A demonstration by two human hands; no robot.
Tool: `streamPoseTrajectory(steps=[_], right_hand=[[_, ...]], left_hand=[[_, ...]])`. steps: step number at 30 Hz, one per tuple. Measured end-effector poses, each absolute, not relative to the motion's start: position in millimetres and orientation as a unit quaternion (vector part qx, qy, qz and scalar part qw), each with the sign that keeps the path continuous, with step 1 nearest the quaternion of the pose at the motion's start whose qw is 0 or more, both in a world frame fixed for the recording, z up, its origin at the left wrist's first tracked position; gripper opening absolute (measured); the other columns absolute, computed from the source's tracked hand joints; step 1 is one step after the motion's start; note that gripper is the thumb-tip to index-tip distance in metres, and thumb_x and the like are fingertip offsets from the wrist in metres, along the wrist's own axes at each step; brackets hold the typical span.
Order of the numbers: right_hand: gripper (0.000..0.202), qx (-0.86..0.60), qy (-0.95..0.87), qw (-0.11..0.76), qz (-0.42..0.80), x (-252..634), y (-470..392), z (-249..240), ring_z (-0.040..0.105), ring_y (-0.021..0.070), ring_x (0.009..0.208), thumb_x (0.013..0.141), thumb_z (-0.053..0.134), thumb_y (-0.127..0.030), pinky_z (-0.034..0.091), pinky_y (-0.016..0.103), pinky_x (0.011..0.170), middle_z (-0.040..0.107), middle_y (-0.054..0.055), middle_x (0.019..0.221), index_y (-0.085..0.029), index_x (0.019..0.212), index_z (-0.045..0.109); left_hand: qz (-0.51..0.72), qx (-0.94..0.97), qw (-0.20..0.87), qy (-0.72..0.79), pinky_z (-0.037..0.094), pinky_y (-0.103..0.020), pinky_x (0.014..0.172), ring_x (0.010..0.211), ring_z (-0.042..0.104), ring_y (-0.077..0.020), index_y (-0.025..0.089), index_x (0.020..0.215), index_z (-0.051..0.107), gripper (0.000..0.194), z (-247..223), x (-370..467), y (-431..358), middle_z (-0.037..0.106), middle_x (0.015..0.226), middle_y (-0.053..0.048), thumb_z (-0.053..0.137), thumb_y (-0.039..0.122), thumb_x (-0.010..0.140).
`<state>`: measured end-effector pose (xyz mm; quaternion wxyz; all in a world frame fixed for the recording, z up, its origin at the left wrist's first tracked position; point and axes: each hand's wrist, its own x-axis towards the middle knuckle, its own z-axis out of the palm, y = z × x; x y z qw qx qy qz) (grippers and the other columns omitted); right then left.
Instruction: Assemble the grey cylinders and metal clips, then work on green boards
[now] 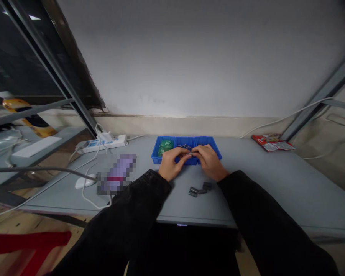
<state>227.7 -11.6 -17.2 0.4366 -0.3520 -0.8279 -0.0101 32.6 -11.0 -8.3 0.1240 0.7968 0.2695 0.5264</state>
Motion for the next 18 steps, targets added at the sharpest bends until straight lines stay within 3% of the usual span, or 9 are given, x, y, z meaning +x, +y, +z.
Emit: streamPoseTrajectory(steps=[6,9,14,18], right_hand=[[0.015,-0.376,-0.818,0.436,0.005,226.4,-15.1,-17.1,0.061,0.0249,0.088,0.1,0.054,-0.031,0.044,0.041,0.083,0.071,0.007,0.098,-0.024,0.113,0.058],[0.009,-0.38,-0.816,0.435,0.006,226.4,-14.3,-17.5,0.061,0.0246,0.085,0.101,0.051,-0.029,0.044,0.04,0.081,0.07,0.006,0.092,-0.024,0.105,0.058],[0.022,-0.357,-0.835,0.418,0.003,226.6,-13.9,-15.3,0.061,0.0223,0.083,0.105,0.04,-0.029,0.041,0.04,0.082,0.069,0.005,0.091,-0.023,0.097,0.059],[0.017,-0.366,-0.828,0.425,0.003,226.4,-16.4,-15.1,0.06,0.0242,0.089,0.102,0.051,-0.032,0.042,0.04,0.083,0.069,0.007,0.097,-0.022,0.114,0.058]], left_hand=[[0.535,0.785,0.126,0.284,0.058,-0.026,0.072,0.073,0.069,-0.0132,0.016,0.097,0.072,0.01,-8.3,33.3,-10.7,0.076,0.089,-0.005,0.066,0.023,0.095],[0.526,0.793,0.129,0.28,0.058,-0.026,0.071,0.072,0.068,-0.0129,0.015,0.098,0.071,0.012,-9.1,33.0,-9.9,0.076,0.09,-0.005,0.066,0.025,0.095],[0.525,0.795,0.129,0.275,0.058,-0.028,0.071,0.07,0.067,-0.0132,0.015,0.099,0.071,0.014,-10.0,32.4,-9.5,0.075,0.09,-0.006,0.067,0.028,0.094],[0.533,0.787,0.127,0.286,0.058,-0.027,0.072,0.073,0.068,-0.0136,0.015,0.097,0.072,0.011,-9.4,32.4,-9.5,0.076,0.09,-0.006,0.066,0.025,0.095]])
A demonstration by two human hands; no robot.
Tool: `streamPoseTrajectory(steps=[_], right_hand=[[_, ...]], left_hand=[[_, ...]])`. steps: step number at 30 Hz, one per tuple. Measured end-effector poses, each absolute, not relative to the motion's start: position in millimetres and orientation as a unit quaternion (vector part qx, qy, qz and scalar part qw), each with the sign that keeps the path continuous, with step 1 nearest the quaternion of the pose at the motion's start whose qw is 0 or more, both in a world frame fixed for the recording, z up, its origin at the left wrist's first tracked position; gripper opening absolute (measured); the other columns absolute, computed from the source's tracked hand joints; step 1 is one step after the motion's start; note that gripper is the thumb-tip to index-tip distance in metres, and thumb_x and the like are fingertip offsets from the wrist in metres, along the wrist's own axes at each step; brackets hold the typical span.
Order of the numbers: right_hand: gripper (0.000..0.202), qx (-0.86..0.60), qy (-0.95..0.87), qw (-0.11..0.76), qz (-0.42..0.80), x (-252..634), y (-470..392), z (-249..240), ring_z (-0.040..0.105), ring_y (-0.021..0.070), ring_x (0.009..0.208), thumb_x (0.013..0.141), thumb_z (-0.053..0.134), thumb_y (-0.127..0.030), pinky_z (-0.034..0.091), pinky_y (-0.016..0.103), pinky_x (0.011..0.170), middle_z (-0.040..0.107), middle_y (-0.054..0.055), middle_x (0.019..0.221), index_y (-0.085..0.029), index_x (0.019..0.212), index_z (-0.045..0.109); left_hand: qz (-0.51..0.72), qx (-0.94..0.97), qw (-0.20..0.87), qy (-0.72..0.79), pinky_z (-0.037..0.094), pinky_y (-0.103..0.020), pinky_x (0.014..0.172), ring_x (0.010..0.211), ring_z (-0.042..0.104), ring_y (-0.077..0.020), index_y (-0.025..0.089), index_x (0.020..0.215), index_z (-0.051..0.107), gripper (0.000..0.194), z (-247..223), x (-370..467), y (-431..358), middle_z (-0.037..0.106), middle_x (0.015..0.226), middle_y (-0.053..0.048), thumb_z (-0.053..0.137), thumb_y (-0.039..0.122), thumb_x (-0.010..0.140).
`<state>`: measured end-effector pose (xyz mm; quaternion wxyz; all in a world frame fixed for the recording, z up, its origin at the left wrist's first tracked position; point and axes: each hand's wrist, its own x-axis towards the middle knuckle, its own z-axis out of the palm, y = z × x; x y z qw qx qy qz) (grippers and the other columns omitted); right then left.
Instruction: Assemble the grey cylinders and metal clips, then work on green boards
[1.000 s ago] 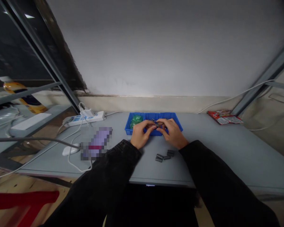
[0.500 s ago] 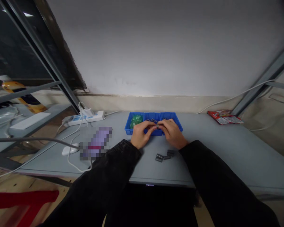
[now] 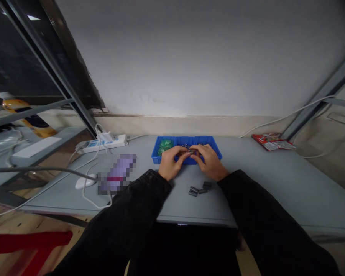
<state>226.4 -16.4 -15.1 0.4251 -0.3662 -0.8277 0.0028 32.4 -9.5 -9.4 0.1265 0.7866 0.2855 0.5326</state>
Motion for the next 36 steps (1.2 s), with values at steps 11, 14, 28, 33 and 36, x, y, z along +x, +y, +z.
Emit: streamPoseTrajectory(steps=[11,14,28,33,36], right_hand=[[0.018,-0.358,-0.836,0.415,0.004,226.3,-14.3,-15.7,0.06,0.0233,0.086,0.105,0.044,-0.03,0.042,0.04,0.083,0.07,0.006,0.096,-0.022,0.104,0.06],[0.017,-0.37,-0.827,0.422,0.003,226.2,-14.9,-16.6,0.061,0.0249,0.089,0.102,0.051,-0.031,0.043,0.04,0.083,0.07,0.007,0.099,-0.023,0.115,0.057],[0.014,-0.37,-0.822,0.432,0.024,225.5,-17.0,-13.3,0.061,0.0244,0.087,0.101,0.053,-0.032,0.042,0.04,0.082,0.07,0.006,0.094,-0.022,0.108,0.06],[0.02,-0.378,-0.802,0.459,0.048,228.1,-15.5,-8.6,0.06,0.0221,0.08,0.103,0.047,-0.031,0.041,0.038,0.077,0.068,0.005,0.087,-0.022,0.095,0.063],[0.024,-0.405,-0.757,0.506,0.088,238.1,-12.6,-3.3,0.06,0.0201,0.078,0.101,0.048,-0.035,0.044,0.035,0.076,0.067,0.003,0.085,-0.021,0.09,0.064]], left_hand=[[0.526,0.792,0.126,0.283,0.059,-0.028,0.073,0.075,0.069,-0.0145,0.015,0.097,0.072,0.014,-9.0,32.0,-9.6,0.076,0.09,-0.006,0.065,0.027,0.095],[0.528,0.786,0.133,0.292,0.058,-0.027,0.073,0.075,0.069,-0.0144,0.016,0.097,0.072,0.012,-9.2,31.5,-8.8,0.076,0.09,-0.006,0.065,0.026,0.095],[0.529,0.787,0.126,0.293,0.058,-0.026,0.072,0.073,0.068,-0.0138,0.016,0.096,0.072,0.011,-8.8,31.3,-8.5,0.075,0.088,-0.006,0.066,0.025,0.095],[0.527,0.789,0.127,0.289,0.057,-0.026,0.071,0.072,0.067,-0.0137,0.015,0.094,0.072,0.014,-8.0,31.1,-8.8,0.075,0.086,-0.006,0.066,0.027,0.095],[0.503,0.802,0.151,0.285,0.053,-0.025,0.07,0.07,0.065,-0.0126,0.014,0.092,0.072,0.016,-8.3,30.6,-8.9,0.074,0.084,-0.005,0.066,0.029,0.095]])
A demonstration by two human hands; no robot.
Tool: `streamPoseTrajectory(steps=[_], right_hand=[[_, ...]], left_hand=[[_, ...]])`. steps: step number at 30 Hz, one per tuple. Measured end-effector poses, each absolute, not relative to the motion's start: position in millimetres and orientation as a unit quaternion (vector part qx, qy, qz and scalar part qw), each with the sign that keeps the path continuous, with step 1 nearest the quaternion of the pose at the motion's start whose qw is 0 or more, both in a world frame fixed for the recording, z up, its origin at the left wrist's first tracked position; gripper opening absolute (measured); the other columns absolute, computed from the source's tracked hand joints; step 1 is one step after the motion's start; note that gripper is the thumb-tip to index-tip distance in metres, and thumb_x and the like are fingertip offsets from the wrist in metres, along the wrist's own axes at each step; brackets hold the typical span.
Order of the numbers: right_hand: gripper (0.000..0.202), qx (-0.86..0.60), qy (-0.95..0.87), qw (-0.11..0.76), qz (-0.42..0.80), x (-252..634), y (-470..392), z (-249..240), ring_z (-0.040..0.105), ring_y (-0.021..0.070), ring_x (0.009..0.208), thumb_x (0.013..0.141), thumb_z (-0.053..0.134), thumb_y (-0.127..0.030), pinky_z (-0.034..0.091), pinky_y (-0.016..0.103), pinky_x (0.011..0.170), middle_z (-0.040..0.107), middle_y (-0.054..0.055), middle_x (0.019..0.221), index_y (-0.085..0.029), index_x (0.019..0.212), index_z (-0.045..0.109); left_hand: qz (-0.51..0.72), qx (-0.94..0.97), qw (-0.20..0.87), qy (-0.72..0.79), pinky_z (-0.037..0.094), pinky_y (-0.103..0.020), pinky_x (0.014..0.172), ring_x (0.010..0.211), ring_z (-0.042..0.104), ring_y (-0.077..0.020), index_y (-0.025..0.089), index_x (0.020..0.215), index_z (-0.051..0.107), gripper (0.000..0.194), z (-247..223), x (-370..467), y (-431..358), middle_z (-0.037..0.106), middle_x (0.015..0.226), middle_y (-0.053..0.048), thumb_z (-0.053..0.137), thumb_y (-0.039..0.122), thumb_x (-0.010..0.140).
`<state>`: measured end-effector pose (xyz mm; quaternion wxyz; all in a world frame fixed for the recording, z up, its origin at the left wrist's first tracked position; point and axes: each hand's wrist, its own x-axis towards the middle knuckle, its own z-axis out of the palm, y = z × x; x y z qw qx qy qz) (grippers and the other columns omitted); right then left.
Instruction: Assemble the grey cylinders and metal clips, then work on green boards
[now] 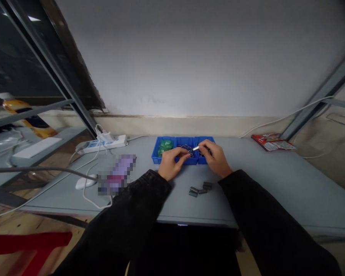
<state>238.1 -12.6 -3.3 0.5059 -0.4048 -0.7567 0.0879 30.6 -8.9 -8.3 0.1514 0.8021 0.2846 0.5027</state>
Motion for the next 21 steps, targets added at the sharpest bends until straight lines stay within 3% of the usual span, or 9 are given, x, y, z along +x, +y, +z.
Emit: streamPoseTrajectory(steps=[3,5,9,16,21], right_hand=[[0.021,-0.445,-0.69,0.561,0.105,253.9,-5.2,-0.5,0.064,0.0206,0.083,0.097,0.054,-0.038,0.048,0.034,0.079,0.071,0.004,0.09,-0.021,0.099,0.066],[0.022,-0.472,-0.666,0.571,0.081,265.0,1.7,-0.6,0.065,0.021,0.083,0.094,0.057,-0.038,0.049,0.035,0.081,0.072,0.005,0.09,-0.019,0.101,0.068],[0.018,-0.517,-0.679,0.52,0.029,281.6,13.2,-3.9,0.065,0.0207,0.078,0.087,0.062,-0.029,0.049,0.036,0.082,0.073,0.006,0.089,-0.018,0.097,0.071],[0.009,-0.571,-0.718,0.396,0.025,288.3,17.6,-12.0,0.062,0.0194,0.071,0.081,0.063,-0.02,0.042,0.035,0.076,0.071,0.003,0.077,-0.02,0.079,0.071],[0.016,-0.589,-0.729,0.349,-0.026,284.6,18.2,-20.8,0.064,0.0255,0.089,0.089,0.058,-0.021,0.035,0.041,0.084,0.075,0.005,0.091,-0.021,0.084,0.073]], left_hand=[[0.386,0.86,0.209,0.261,0.045,-0.022,0.062,0.058,0.056,-0.0095,0.014,0.088,0.074,0.02,-6.9,30.0,-10.4,0.068,0.069,-0.001,0.068,0.032,0.093],[0.29,0.892,0.243,0.247,0.038,-0.02,0.056,0.052,0.049,-0.0079,0.014,0.084,0.076,0.023,-5.2,29.6,-12.0,0.056,0.056,0.004,0.072,0.036,0.09],[0.196,0.896,0.299,0.264,0.026,-0.022,0.05,0.047,0.035,-0.0067,0.017,0.085,0.079,0.031,-3.4,28.1,-15.0,0.037,0.051,0.008,0.08,0.048,0.08],[0.098,0.884,0.368,0.27,0.018,-0.026,0.047,0.044,0.032,-0.007,0.018,0.088,0.081,0.04,-12.7,26.3,-13.0,0.037,0.048,0.008,0.087,0.052,0.068],[0.097,0.886,0.364,0.269,0.019,-0.027,0.047,0.045,0.033,-0.0072,0.018,0.089,0.081,0.033,-15.4,25.6,-9.4,0.039,0.05,0.007,0.083,0.048,0.075]])
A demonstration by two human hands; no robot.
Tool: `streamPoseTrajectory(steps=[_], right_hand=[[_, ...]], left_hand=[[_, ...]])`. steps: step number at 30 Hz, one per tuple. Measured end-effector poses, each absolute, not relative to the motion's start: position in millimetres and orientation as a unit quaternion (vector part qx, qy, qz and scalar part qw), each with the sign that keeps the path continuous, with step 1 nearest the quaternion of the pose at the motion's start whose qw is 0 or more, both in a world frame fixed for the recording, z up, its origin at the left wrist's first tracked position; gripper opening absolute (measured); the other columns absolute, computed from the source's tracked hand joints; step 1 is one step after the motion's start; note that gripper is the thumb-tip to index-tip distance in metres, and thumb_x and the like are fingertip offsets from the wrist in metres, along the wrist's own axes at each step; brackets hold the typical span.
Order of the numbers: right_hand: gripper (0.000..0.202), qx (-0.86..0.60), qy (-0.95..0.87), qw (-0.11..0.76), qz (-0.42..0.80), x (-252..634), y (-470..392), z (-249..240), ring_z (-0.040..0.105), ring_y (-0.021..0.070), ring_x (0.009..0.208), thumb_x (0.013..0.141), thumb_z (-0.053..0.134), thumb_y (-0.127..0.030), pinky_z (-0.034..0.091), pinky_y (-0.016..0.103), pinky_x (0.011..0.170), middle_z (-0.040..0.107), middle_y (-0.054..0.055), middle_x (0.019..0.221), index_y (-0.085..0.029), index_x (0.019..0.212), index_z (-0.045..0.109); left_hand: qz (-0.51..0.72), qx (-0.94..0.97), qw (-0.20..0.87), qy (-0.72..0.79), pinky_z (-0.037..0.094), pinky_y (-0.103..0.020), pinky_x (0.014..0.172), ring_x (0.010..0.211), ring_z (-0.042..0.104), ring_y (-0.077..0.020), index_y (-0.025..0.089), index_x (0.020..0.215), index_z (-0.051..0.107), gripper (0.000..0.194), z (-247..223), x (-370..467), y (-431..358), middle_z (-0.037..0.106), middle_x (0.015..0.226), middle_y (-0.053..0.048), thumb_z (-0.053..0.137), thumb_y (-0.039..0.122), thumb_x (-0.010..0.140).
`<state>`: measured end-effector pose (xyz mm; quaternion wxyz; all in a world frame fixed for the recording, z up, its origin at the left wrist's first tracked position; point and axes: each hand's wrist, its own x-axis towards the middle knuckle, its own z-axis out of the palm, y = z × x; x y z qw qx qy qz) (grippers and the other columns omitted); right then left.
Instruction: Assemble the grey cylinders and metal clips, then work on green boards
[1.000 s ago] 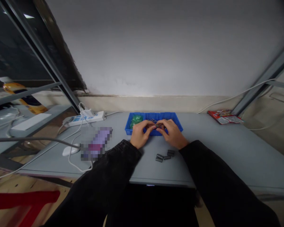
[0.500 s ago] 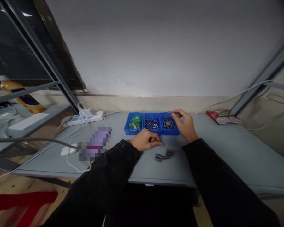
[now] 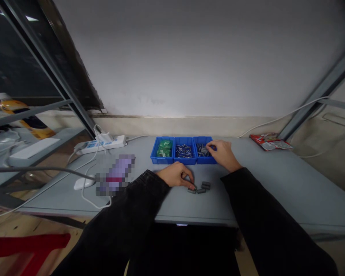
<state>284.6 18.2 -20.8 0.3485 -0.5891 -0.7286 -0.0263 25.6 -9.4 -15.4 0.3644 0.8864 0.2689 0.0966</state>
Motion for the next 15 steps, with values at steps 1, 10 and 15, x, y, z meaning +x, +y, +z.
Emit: streamPoseTrajectory(steps=[1,10,15], right_hand=[[0.017,-0.591,-0.728,0.346,-0.037,284.1,18.2,-21.9,0.063,0.0269,0.094,0.09,0.057,-0.022,0.033,0.041,0.085,0.075,0.006,0.094,-0.022,0.086,0.073],[0.037,-0.604,-0.736,0.297,-0.073,279.1,16.2,-24.0,0.06,0.0242,0.1,0.103,0.037,-0.03,0.02,0.047,0.098,0.073,0.006,0.088,-0.022,0.085,0.068],[0.044,-0.597,-0.745,0.287,-0.079,275.6,13.4,-23.9,0.06,0.0247,0.105,0.106,0.032,-0.032,0.016,0.051,0.103,0.073,0.007,0.091,-0.021,0.081,0.066]], left_hand=[[0.094,0.885,0.367,0.269,0.019,-0.027,0.048,0.045,0.032,-0.0072,0.018,0.089,0.081,0.033,-15.2,25.3,-8.9,0.039,0.05,0.007,0.083,0.049,0.075],[0.09,0.882,0.371,0.275,0.02,-0.026,0.048,0.046,0.031,-0.0073,0.018,0.089,0.081,0.027,-15.9,23.7,-7.5,0.036,0.051,0.007,0.081,0.043,0.079],[0.094,0.888,0.354,0.278,0.022,-0.025,0.05,0.047,0.034,-0.0069,0.018,0.089,0.08,0.028,-16.0,24.4,-8.5,0.038,0.053,0.007,0.08,0.044,0.08]])
